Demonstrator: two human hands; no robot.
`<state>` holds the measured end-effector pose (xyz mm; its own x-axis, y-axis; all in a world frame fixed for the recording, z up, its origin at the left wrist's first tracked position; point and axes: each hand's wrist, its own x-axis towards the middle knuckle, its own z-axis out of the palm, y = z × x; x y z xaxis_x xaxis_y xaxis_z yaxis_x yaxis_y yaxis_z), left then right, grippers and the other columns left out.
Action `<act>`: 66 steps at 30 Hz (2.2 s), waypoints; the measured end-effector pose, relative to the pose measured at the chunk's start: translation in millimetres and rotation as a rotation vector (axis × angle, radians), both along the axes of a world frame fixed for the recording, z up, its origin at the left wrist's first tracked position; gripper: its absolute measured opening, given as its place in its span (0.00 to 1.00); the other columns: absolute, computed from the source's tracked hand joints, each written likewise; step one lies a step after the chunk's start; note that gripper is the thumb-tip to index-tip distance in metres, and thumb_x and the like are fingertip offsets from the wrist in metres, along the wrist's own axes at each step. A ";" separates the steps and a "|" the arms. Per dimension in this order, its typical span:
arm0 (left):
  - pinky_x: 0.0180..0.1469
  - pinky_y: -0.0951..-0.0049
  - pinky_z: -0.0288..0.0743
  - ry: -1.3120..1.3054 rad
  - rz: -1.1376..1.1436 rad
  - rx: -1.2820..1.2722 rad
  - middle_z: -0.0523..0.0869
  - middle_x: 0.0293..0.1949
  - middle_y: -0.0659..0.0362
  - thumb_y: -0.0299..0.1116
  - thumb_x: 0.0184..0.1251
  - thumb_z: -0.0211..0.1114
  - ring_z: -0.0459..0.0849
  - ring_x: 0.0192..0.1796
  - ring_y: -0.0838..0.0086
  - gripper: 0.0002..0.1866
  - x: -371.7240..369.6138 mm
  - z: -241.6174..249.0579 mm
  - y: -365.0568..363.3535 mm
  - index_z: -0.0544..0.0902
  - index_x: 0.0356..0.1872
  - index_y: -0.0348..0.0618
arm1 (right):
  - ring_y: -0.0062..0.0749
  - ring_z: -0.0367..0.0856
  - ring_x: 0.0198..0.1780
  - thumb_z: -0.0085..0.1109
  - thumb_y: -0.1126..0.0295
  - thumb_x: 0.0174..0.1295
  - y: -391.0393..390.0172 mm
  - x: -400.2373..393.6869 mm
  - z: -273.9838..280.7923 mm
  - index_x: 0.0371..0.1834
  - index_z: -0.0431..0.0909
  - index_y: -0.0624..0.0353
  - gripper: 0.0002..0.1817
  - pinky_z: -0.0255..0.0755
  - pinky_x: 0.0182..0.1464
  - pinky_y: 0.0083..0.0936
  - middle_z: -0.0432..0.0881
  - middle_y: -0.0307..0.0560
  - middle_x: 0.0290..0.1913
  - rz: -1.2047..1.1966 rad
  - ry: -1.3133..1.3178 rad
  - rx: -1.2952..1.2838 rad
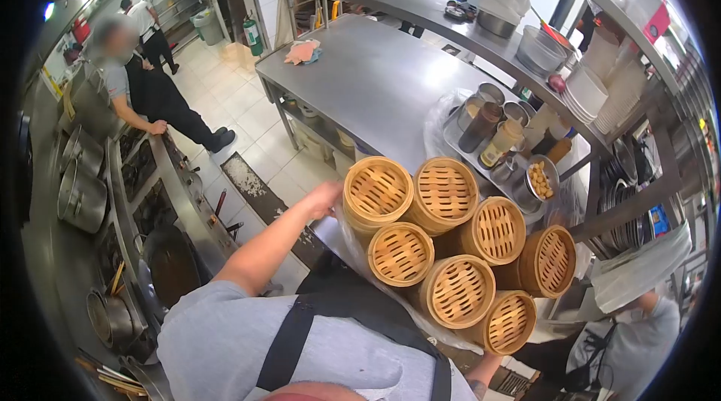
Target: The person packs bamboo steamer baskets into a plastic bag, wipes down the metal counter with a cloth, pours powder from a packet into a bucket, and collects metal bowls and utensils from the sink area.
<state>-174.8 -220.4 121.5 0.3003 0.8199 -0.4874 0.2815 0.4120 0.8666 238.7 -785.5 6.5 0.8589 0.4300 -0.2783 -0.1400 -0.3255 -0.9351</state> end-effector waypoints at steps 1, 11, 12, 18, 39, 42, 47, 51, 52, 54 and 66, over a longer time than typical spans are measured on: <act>0.47 0.50 0.81 -0.092 -0.012 -0.091 0.86 0.46 0.55 0.54 0.77 0.59 0.85 0.44 0.62 0.28 -2.7 -0.8 -8.8 0.80 0.55 0.35 | 0.26 0.83 0.50 0.55 0.72 0.68 5.8 0.6 4.7 0.61 0.78 0.63 0.19 0.75 0.49 0.21 0.85 0.48 0.57 0.000 -0.014 -0.009; 0.31 0.59 0.79 -0.303 0.071 -0.116 0.84 0.35 0.57 0.39 0.77 0.61 0.83 0.31 0.67 0.14 -4.3 -13.1 -11.5 0.81 0.46 0.35 | 0.26 0.83 0.49 0.55 0.71 0.68 35.0 23.4 31.0 0.62 0.78 0.62 0.19 0.76 0.49 0.22 0.85 0.48 0.56 0.011 -0.078 -0.053; 0.32 0.60 0.80 -0.306 0.110 -0.093 0.83 0.34 0.56 0.37 0.77 0.60 0.84 0.32 0.67 0.13 -3.2 0.9 -17.4 0.82 0.44 0.34 | 0.26 0.83 0.49 0.55 0.71 0.68 36.1 26.3 33.2 0.62 0.78 0.62 0.19 0.76 0.49 0.22 0.85 0.48 0.56 0.014 -0.083 -0.060; 0.34 0.61 0.80 -0.319 0.221 -0.047 0.83 0.31 0.54 0.33 0.76 0.62 0.84 0.33 0.67 0.12 7.9 9.9 -0.1 0.82 0.39 0.31 | 0.26 0.83 0.49 0.55 0.71 0.68 38.9 39.0 40.7 0.62 0.78 0.62 0.19 0.76 0.50 0.22 0.85 0.47 0.56 0.008 -0.105 -0.070; 0.47 0.50 0.83 -0.029 -0.368 -0.317 0.89 0.51 0.45 0.34 0.67 0.67 0.90 0.44 0.59 0.16 75.9 -28.0 127.5 0.86 0.49 0.34 | 0.26 0.84 0.49 0.56 0.69 0.69 59.4 74.7 59.3 0.63 0.78 0.60 0.20 0.77 0.50 0.23 0.86 0.47 0.56 0.030 -0.137 -0.038; 0.45 0.53 0.83 0.007 -0.263 -0.087 0.90 0.49 0.48 0.34 0.67 0.67 0.89 0.43 0.61 0.17 63.0 41.9 74.6 0.86 0.52 0.36 | 0.26 0.84 0.49 0.56 0.68 0.70 58.3 79.5 61.1 0.63 0.78 0.60 0.20 0.77 0.50 0.23 0.86 0.47 0.56 0.028 -0.139 -0.036; 0.39 0.64 0.79 0.066 -0.284 0.179 0.87 0.33 0.58 0.33 0.66 0.66 0.82 0.34 0.71 0.10 40.6 17.6 79.2 0.90 0.39 0.38 | 0.27 0.84 0.49 0.56 0.68 0.70 57.9 93.7 61.0 0.63 0.79 0.59 0.20 0.77 0.50 0.24 0.86 0.46 0.56 0.019 -0.133 -0.016; 0.38 0.63 0.78 0.131 -0.207 0.222 0.87 0.32 0.58 0.33 0.66 0.66 0.81 0.35 0.72 0.09 48.9 18.4 85.1 0.91 0.36 0.39 | 0.27 0.85 0.49 0.56 0.68 0.70 64.4 117.9 55.6 0.63 0.79 0.59 0.20 0.77 0.50 0.24 0.86 0.46 0.56 0.036 -0.107 0.036; 0.40 0.64 0.78 0.127 -0.219 0.259 0.88 0.33 0.58 0.32 0.66 0.66 0.82 0.36 0.72 0.09 47.4 17.7 87.0 0.91 0.36 0.39 | 0.27 0.85 0.49 0.56 0.68 0.70 65.6 123.0 53.4 0.64 0.79 0.59 0.20 0.78 0.50 0.24 0.86 0.46 0.56 0.031 -0.097 0.050; 0.44 0.67 0.78 0.124 -0.261 0.332 0.89 0.35 0.57 0.31 0.65 0.68 0.83 0.38 0.72 0.07 42.5 14.3 93.2 0.91 0.36 0.39 | 0.27 0.85 0.49 0.56 0.67 0.70 74.0 141.3 51.6 0.64 0.79 0.59 0.20 0.78 0.50 0.24 0.86 0.46 0.56 0.042 -0.054 0.120; 0.50 0.53 0.80 0.553 -0.308 0.617 0.88 0.41 0.40 0.31 0.59 0.61 0.87 0.46 0.47 0.11 37.0 30.4 93.3 0.90 0.36 0.38 | 0.27 0.85 0.49 0.57 0.66 0.71 112.8 170.2 59.5 0.64 0.79 0.58 0.20 0.78 0.51 0.25 0.86 0.46 0.55 0.074 -0.174 0.103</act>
<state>-137.8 -127.0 151.8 0.4037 0.9062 -0.1255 0.7477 -0.2478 0.6160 408.9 -672.8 66.0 0.8553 0.5119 -0.0803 0.0466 -0.2304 -0.9720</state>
